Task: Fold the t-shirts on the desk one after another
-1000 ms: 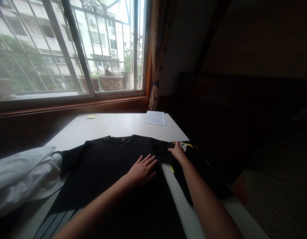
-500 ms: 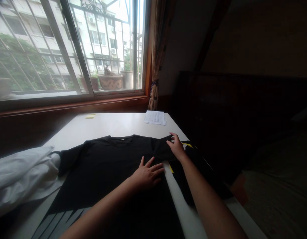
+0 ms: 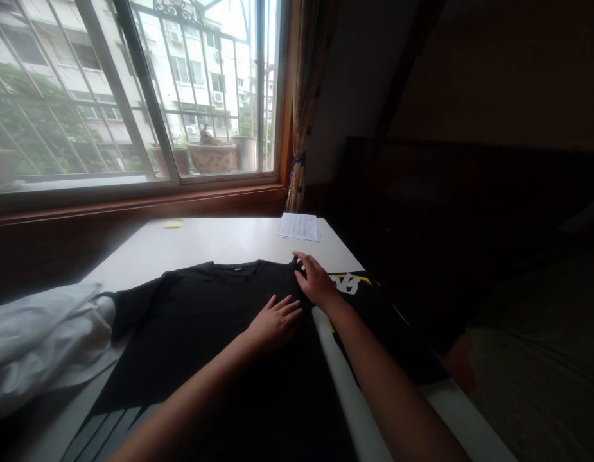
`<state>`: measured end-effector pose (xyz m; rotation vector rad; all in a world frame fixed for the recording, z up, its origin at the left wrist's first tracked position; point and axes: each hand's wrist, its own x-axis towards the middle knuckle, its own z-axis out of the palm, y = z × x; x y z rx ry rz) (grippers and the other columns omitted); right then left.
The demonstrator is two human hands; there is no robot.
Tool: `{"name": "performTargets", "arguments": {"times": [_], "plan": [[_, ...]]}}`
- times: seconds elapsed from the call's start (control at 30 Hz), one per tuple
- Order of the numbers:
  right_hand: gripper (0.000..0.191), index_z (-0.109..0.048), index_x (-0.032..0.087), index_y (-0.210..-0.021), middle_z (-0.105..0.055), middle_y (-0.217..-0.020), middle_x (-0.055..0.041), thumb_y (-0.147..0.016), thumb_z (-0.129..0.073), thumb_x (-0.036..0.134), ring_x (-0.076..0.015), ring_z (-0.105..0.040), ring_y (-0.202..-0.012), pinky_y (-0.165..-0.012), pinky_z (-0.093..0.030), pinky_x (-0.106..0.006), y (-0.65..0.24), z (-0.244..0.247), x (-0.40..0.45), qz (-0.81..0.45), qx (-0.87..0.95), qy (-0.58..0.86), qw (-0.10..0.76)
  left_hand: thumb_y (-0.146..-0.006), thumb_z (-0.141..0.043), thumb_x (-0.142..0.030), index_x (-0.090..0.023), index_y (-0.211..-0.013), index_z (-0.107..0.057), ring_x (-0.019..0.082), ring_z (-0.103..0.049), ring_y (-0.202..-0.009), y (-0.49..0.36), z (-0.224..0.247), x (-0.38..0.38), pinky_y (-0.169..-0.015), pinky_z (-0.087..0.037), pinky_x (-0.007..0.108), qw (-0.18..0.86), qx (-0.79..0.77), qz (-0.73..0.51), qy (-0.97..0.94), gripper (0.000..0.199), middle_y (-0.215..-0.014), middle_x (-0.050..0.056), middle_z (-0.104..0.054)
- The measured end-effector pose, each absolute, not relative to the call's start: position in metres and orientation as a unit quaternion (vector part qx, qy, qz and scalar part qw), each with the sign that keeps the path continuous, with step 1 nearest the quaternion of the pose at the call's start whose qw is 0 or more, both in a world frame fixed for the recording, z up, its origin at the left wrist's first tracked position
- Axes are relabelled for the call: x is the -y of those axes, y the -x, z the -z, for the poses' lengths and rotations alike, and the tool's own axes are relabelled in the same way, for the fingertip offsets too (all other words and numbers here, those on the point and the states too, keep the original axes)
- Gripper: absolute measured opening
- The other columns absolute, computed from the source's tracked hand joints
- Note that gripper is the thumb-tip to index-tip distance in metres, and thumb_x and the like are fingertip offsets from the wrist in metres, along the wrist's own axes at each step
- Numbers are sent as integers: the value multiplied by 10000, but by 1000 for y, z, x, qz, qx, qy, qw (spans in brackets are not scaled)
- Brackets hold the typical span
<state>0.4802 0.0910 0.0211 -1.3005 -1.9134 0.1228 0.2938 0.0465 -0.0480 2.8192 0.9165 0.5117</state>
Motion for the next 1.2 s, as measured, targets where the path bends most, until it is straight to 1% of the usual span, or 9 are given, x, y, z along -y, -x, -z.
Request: {"name": "performTargets", "arguments": {"times": [0.13,0.23,0.4,0.5,0.6,0.67,0.9,1.03,1.2], "plan": [[513,-472,287,-1437,-675,-1063,-35,-929,-544,320,-160,-674,-724,-754,-588,-349,-466,-31,-78,-177,761,494,383,-995,-491,-374,-262,-1381,-588,303,-429,-1425,-298,51,-49,-1200,-275,593,54,-294,-178,-938,413,-1433,96,-600],[394,-565,268,-1347,-701,-955,-12,-968,-486,346,-143,-680,-661,-689,-581,-310,-470,-34,-70,-247,752,489,367,-988,-520,-358,-242,-1363,-608,289,-547,-1306,-286,51,-48,-1189,-330,519,47,-300,-182,-935,403,-1320,112,-667],[249,-706,228,-1079,-716,-981,-54,-926,-528,312,-174,-674,-733,-770,-568,-349,-499,-17,-50,-167,752,557,310,-962,-582,-351,-236,-1346,-610,271,-617,-1216,-243,49,-43,-1174,-374,497,50,-282,-152,-946,402,-1249,92,-689],[283,-686,239,-1138,-695,-1057,-59,-870,-624,307,-181,-662,-756,-783,-563,-351,-507,5,-33,-159,773,564,244,-973,-557,-309,-249,-1305,-632,255,-577,-1294,-220,45,-43,-1147,-427,438,58,-260,-168,-949,345,-1347,59,-655],[354,-656,248,-1198,-662,-1122,-64,-849,-675,301,-197,-664,-824,-818,-553,-354,-502,25,-20,-118,782,575,210,-980,-501,-225,-252,-1201,-682,208,-642,-1175,-209,37,-48,-1032,-522,357,64,-272,-194,-940,287,-1243,35,-710],[272,-668,246,-1149,-656,-1104,-66,-879,-646,272,-220,-661,-924,-871,-536,-358,-496,34,-16,-69,784,581,208,-960,-495,-177,-241,-1175,-685,203,-650,-1119,-208,33,-55,-963,-554,332,52,-297,-214,-929,294,-1200,42,-719],[130,-675,228,-949,-659,-986,-56,-934,-554,184,-223,-632,-968,-869,-510,-330,-495,45,-18,18,792,579,191,-970,-549,-271,-213,-1415,-548,303,-429,-1431,-214,52,-79,-1159,-404,509,3,-373,-216,-903,449,-1484,98,-555],[122,-666,234,-923,-666,-989,-47,-895,-566,168,-224,-627,-984,-863,-510,-327,-501,41,-18,19,793,580,185,-976,-565,-324,-220,-1396,-570,319,-447,-1408,-213,61,-85,-1166,-376,544,15,-402,-200,-893,433,-1469,92,-567],[259,-681,223,-1078,-693,-1117,-73,-920,-479,185,-226,-630,-1077,-974,-499,-353,-501,34,-39,-16,785,572,239,-952,-592,-260,-212,-1268,-644,277,-536,-1248,-213,55,-85,-1092,-452,452,6,-368,-229,-901,324,-1298,84,-647]]}}
